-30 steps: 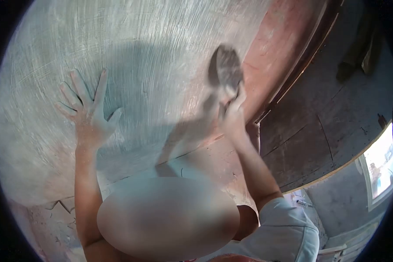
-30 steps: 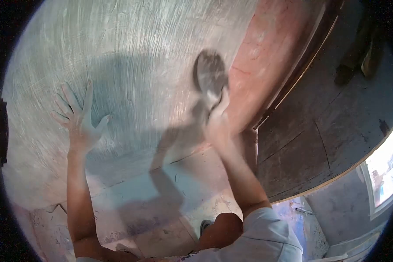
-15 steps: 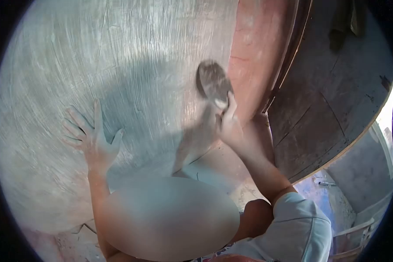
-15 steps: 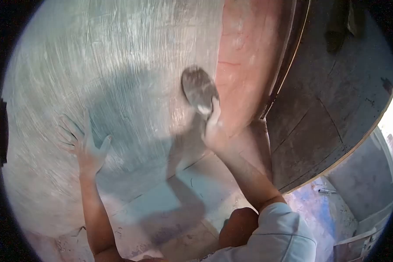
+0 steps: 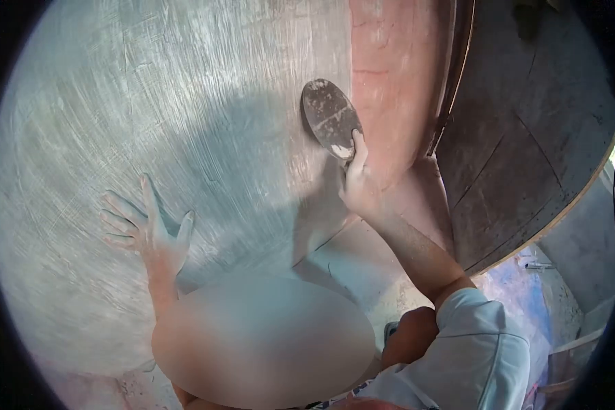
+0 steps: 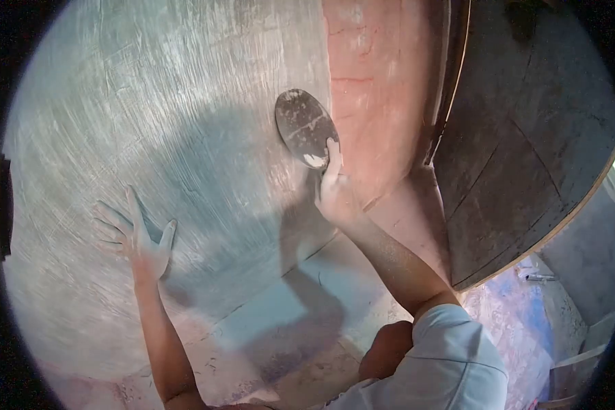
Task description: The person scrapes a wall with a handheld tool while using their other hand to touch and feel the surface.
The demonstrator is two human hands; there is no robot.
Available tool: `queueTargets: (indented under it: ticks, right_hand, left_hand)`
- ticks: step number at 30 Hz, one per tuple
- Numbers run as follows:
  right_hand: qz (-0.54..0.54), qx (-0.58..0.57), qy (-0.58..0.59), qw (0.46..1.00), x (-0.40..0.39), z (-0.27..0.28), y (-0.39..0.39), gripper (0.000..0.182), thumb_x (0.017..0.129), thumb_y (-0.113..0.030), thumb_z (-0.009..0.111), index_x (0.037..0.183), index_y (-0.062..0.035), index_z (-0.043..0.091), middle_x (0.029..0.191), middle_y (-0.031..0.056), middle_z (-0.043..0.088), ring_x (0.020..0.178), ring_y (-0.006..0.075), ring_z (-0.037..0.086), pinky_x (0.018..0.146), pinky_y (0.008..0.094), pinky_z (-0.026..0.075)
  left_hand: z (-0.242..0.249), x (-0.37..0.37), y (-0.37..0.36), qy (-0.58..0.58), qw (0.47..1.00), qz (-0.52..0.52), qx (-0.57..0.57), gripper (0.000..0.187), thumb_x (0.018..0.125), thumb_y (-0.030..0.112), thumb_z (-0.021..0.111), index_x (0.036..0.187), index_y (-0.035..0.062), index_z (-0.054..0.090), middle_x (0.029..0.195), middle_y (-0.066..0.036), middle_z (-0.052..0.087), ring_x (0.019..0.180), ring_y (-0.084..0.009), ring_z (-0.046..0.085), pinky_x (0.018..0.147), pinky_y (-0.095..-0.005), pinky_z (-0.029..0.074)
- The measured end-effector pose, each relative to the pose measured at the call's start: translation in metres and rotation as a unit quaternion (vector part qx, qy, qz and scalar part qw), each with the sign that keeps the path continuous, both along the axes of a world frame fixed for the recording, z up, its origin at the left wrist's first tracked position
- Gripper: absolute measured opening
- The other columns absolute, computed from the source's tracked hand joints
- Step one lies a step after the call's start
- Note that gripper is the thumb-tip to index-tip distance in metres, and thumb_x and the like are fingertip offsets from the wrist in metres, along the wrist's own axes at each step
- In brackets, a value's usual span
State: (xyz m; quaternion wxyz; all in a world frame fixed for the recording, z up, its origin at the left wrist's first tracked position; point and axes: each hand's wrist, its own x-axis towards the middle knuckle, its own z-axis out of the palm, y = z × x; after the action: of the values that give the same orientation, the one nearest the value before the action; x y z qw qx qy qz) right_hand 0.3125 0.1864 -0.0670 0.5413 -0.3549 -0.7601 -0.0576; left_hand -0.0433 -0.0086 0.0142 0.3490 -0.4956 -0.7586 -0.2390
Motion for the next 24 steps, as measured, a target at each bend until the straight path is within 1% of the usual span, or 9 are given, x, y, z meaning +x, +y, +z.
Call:
queueTargets:
  ticks: [6, 9, 10, 13, 15, 18, 22, 23, 24]
  right_hand:
    - [0.018, -0.076, 0.074, 0.994, -0.014, 0.136, 0.008, 0.077, 0.096, 0.003, 0.048, 0.162, 0.0074, 0.008, 0.105, 0.0399, 0.067, 0.086, 0.0555, 0.067, 0.078, 0.0583, 0.053]
    - [0.018, -0.060, 0.052, 0.997, -0.015, 0.107, 0.023, 0.078, 0.096, 0.004, 0.047, 0.163, 0.0069, 0.007, 0.104, 0.0350, 0.071, 0.093, 0.0518, 0.069, 0.081, 0.0533, 0.057]
    - [-0.005, 0.060, 0.017, 0.998, -0.011, 0.090, 0.010, 0.082, 0.094, 0.005, 0.052, 0.163, 0.0076, 0.008, 0.114, 0.0346, 0.070, 0.104, 0.0473, 0.070, 0.088, 0.0473, 0.058]
    - [-0.079, 0.217, -0.107, 0.967, 0.001, 0.027, -0.003, 0.085, 0.093, 0.001, 0.061, 0.161, 0.0108, 0.010, 0.118, 0.0370, 0.065, 0.104, 0.0524, 0.068, 0.096, 0.0539, 0.052]
    - [-0.023, 0.079, -0.008, 0.997, -0.003, 0.006, 0.008, 0.090, 0.090, 0.003, 0.063, 0.161, 0.0122, 0.007, 0.118, 0.0336, 0.066, 0.107, 0.0499, 0.068, 0.102, 0.0513, 0.050]
    - [0.001, -0.088, 0.012, 0.996, -0.006, 0.104, -0.008, 0.085, 0.096, -0.001, 0.057, 0.163, 0.0077, 0.005, 0.122, 0.0405, 0.064, 0.106, 0.0535, 0.069, 0.096, 0.0564, 0.053]
    - [-0.025, -0.143, 0.026, 0.989, -0.019, 0.146, 0.014, 0.074, 0.102, -0.002, 0.049, 0.162, 0.0049, 0.006, 0.129, 0.0341, 0.066, 0.101, 0.0517, 0.070, 0.092, 0.0548, 0.056]
    - [-0.009, -0.009, 0.019, 1.000, -0.015, 0.114, 0.033, 0.074, 0.103, -0.004, 0.050, 0.162, 0.0056, 0.006, 0.128, 0.0293, 0.069, 0.099, 0.0480, 0.072, 0.089, 0.0512, 0.057]
    - [0.019, 0.000, 0.018, 1.000, -0.013, 0.090, 0.024, 0.075, 0.102, -0.004, 0.051, 0.162, 0.0068, 0.006, 0.127, 0.0288, 0.069, 0.099, 0.0469, 0.072, 0.090, 0.0504, 0.057]
  left_hand:
    - [-0.005, 0.004, 0.000, 0.006, 1.000, -0.010, -0.026, 0.118, 0.078, 0.048, 0.086, 0.173, 0.0278, 0.018, 0.173, -0.036, -0.013, 0.154, -0.0664, -0.015, 0.111, -0.0874, -0.005]
    - [-0.007, 0.000, -0.001, -0.003, 1.000, -0.022, -0.022, 0.118, 0.078, 0.047, 0.087, 0.173, 0.0294, 0.019, 0.174, -0.034, -0.013, 0.155, -0.0653, -0.015, 0.111, -0.0880, -0.003]
    - [-0.008, -0.001, 0.000, -0.008, 1.000, -0.022, -0.018, 0.118, 0.078, 0.047, 0.087, 0.173, 0.0294, 0.019, 0.174, -0.034, -0.013, 0.155, -0.0653, -0.015, 0.111, -0.0880, -0.003]
    - [-0.010, 0.002, -0.002, -0.008, 1.000, -0.025, -0.010, 0.118, 0.077, 0.047, 0.087, 0.172, 0.0308, 0.020, 0.175, -0.032, -0.012, 0.156, -0.0630, -0.014, 0.111, -0.0877, -0.004]
    - [-0.005, 0.003, -0.002, 0.003, 1.000, -0.005, -0.023, 0.116, 0.077, 0.047, 0.087, 0.172, 0.0318, 0.022, 0.175, -0.030, -0.012, 0.157, -0.0612, -0.014, 0.112, -0.0869, -0.005]
    - [-0.006, 0.002, -0.003, -0.001, 0.999, 0.009, -0.035, 0.115, 0.077, 0.045, 0.087, 0.172, 0.0324, 0.024, 0.175, -0.031, -0.012, 0.157, -0.0610, -0.014, 0.113, -0.0856, -0.006]
    - [-0.008, 0.000, -0.003, 0.012, 1.000, -0.003, -0.024, 0.116, 0.076, 0.044, 0.088, 0.171, 0.0337, 0.024, 0.175, -0.031, -0.012, 0.157, -0.0612, -0.013, 0.113, -0.0855, -0.006]
    - [-0.008, 0.000, -0.003, 0.010, 1.000, -0.010, -0.019, 0.116, 0.075, 0.044, 0.089, 0.171, 0.0341, 0.024, 0.175, -0.031, -0.011, 0.157, -0.0611, -0.013, 0.113, -0.0855, -0.006]
    - [-0.008, -0.001, -0.002, 0.007, 1.000, -0.015, -0.012, 0.117, 0.075, 0.043, 0.089, 0.171, 0.0346, 0.024, 0.175, -0.031, -0.011, 0.157, -0.0610, -0.013, 0.113, -0.0855, -0.006]
